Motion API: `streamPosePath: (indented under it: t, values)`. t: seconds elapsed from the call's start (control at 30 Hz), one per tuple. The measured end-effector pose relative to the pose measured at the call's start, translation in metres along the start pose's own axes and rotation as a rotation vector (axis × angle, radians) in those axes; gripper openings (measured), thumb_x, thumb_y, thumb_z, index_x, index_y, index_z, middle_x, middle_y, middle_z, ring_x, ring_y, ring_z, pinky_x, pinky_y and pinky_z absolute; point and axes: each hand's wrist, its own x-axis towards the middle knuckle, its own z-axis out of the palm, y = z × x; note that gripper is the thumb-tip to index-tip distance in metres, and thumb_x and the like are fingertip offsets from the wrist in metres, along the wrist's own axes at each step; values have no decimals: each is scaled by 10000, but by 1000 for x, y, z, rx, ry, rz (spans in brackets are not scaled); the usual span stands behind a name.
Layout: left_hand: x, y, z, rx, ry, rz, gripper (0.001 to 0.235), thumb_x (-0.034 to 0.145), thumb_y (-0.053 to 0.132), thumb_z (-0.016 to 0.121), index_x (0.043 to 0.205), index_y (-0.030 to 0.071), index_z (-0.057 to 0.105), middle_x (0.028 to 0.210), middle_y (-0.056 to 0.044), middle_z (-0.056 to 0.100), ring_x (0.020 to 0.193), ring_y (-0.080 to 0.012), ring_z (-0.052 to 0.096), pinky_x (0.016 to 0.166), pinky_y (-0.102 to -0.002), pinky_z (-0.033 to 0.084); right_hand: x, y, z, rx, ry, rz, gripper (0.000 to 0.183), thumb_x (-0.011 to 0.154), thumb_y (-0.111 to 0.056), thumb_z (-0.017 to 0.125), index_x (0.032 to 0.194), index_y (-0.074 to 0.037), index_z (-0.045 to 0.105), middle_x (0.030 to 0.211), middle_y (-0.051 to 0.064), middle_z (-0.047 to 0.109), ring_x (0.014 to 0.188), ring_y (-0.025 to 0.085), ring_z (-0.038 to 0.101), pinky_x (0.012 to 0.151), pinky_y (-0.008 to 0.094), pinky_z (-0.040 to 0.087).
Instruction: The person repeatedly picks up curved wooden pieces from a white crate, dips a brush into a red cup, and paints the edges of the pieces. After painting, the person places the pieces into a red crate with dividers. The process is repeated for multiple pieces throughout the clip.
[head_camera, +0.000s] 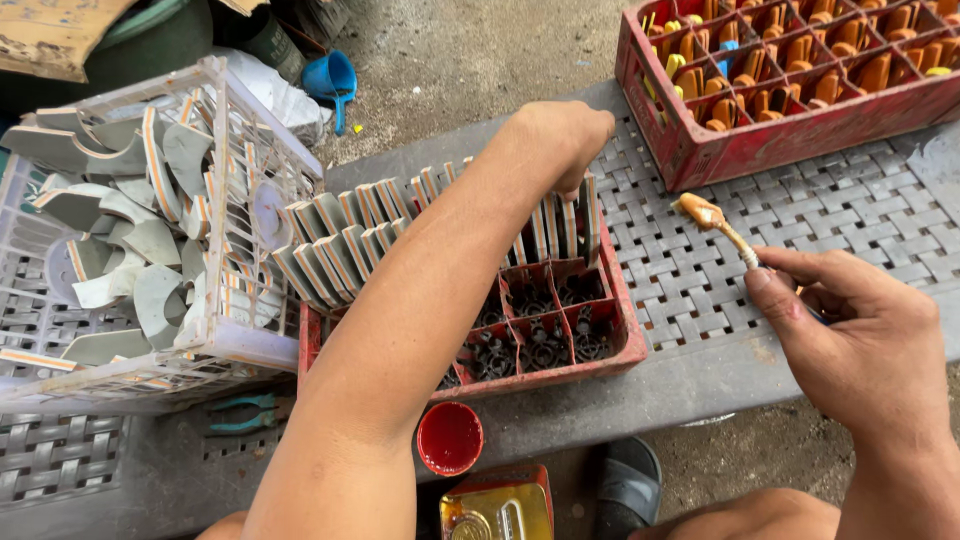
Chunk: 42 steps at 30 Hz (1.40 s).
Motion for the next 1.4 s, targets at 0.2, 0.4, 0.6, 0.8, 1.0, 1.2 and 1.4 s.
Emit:
streamPosePath:
  t: [0.2, 0.4, 0.6, 0.8, 1.0, 1.2, 1.4]
  values:
    - [-2, 11, 23, -113, 67, -33, 683, 652, 61, 918, 1236, 56, 564, 1211, -153, 688, 1132, -350, 679, 861, -442, 596, 2, -6, 3, 27, -8, -9, 267, 956, -149, 775, 1217, -96, 770, 809, 8, 671, 690, 52, 547, 610, 215, 439]
    - [-4, 21, 33, -148, 136, -63, 619, 747, 34, 832, 1265, 26, 493, 1200, -198, 689, 1144, -367, 677, 893, -467, 580, 0, -11, 3, 6, -29, -20, 256, 944, -143, 774, 1192, -78, 775, 772, 9, 651, 671, 54, 530, 587, 222, 423]
    - [-27, 15, 34, -74, 411, -64, 443, 886, 103, 712, 1278, 108, 506, 1249, -190, 624, 1162, -363, 651, 911, -527, 544, -2, -17, 3, 29, -10, -23, 263, 938, -133, 774, 1195, -73, 773, 769, 11, 658, 656, 55, 516, 561, 222, 405]
    - [-94, -16, 5, -77, 680, -7, 628, 779, 254, 791, 1305, 102, 485, 1269, -225, 590, 1129, -413, 640, 882, -543, 490, -2, -13, 12, -6, -35, -22, 272, 963, -141, 782, 1227, -73, 777, 761, 20, 633, 657, 62, 505, 557, 239, 391]
    - [-223, -91, 24, -121, 718, -170, 411, 934, 358, 779, 1186, 85, 603, 1092, -159, 705, 1061, -384, 672, 856, -504, 535, 16, 80, 32, -173, -154, -156, 307, 1064, -185, 686, 1315, -18, 741, 710, 103, 585, 568, 158, 461, 509, 301, 361]
    - [-338, -185, 84, -225, 428, -752, 323, 905, 389, 753, 1041, 96, 729, 1037, -187, 729, 1005, -411, 680, 864, -530, 533, 62, 210, 109, -136, -348, -206, 353, 1125, -222, 563, 1374, 4, 669, 800, 123, 677, 686, 171, 648, 654, 310, 544]
    - [-371, -255, 169, -354, 256, -1007, 398, 815, 359, 799, 1138, 133, 743, 1193, -189, 693, 1125, -387, 655, 946, -497, 525, 83, 214, 162, -279, -383, -185, 348, 1101, -216, 589, 1360, -7, 689, 814, 132, 683, 677, 183, 652, 649, 317, 547]
